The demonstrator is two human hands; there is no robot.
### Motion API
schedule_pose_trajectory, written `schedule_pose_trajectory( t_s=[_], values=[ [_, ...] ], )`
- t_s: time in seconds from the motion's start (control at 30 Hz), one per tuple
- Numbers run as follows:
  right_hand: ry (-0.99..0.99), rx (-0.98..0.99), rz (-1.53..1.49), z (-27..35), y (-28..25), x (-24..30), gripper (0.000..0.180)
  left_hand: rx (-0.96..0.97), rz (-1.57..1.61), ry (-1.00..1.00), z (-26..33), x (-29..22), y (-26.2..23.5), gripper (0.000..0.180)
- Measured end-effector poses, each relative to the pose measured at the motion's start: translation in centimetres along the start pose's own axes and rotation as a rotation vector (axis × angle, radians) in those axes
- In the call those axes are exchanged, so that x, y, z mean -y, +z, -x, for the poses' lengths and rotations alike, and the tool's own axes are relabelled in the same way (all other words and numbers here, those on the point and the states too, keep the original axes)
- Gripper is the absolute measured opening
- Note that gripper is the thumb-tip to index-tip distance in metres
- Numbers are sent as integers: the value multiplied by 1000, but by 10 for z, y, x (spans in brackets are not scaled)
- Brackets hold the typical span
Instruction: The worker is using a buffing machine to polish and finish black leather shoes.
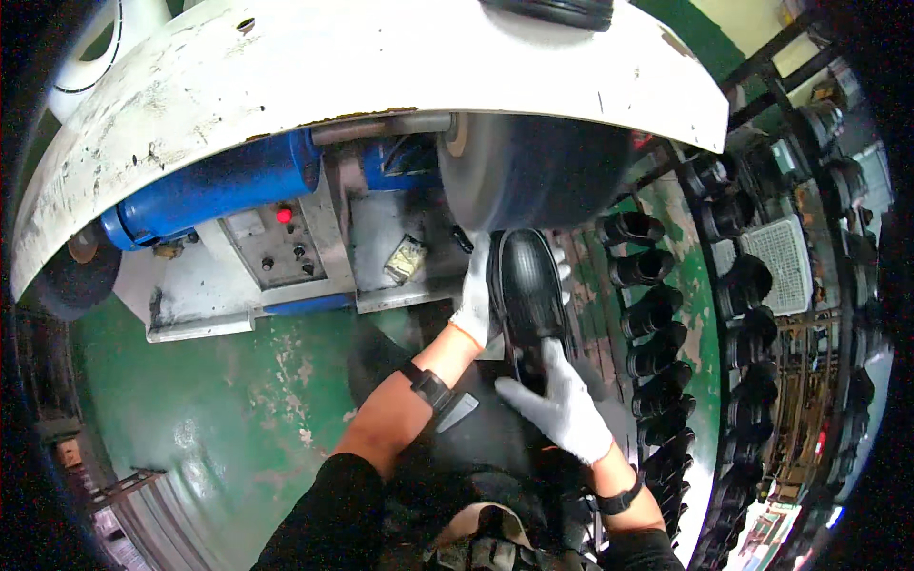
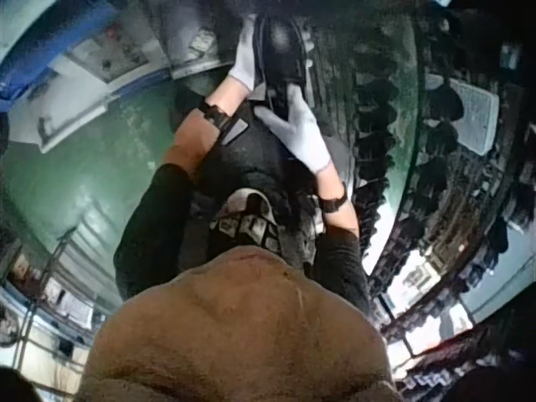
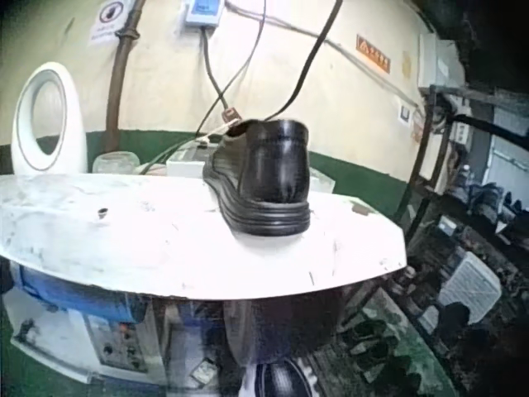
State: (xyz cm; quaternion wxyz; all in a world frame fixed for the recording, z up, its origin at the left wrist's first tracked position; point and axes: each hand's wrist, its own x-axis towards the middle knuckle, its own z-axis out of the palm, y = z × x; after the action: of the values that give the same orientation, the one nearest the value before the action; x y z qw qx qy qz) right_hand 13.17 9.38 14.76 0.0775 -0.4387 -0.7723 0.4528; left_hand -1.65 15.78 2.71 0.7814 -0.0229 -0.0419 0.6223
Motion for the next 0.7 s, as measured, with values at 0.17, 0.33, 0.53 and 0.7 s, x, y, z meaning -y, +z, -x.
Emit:
schedule_pose_trajectory(
  t_s=[0.17,0.33,0.53,0.7],
  values=[
    [160,-256,-199,65,-26,27,55,-27,-386,22,17,45,-18,77],
    [-175,-500,-131,74,-91,87,62,303,-361,-235,10,49,-49,65],
    [-660,-398,303,-50,-196,200,47,125,-552,-57,27,9,-36,62],
    [-564,-88,344,-152,-253,246,39,265,-507,-46,19,13,-40,60]
  ],
)
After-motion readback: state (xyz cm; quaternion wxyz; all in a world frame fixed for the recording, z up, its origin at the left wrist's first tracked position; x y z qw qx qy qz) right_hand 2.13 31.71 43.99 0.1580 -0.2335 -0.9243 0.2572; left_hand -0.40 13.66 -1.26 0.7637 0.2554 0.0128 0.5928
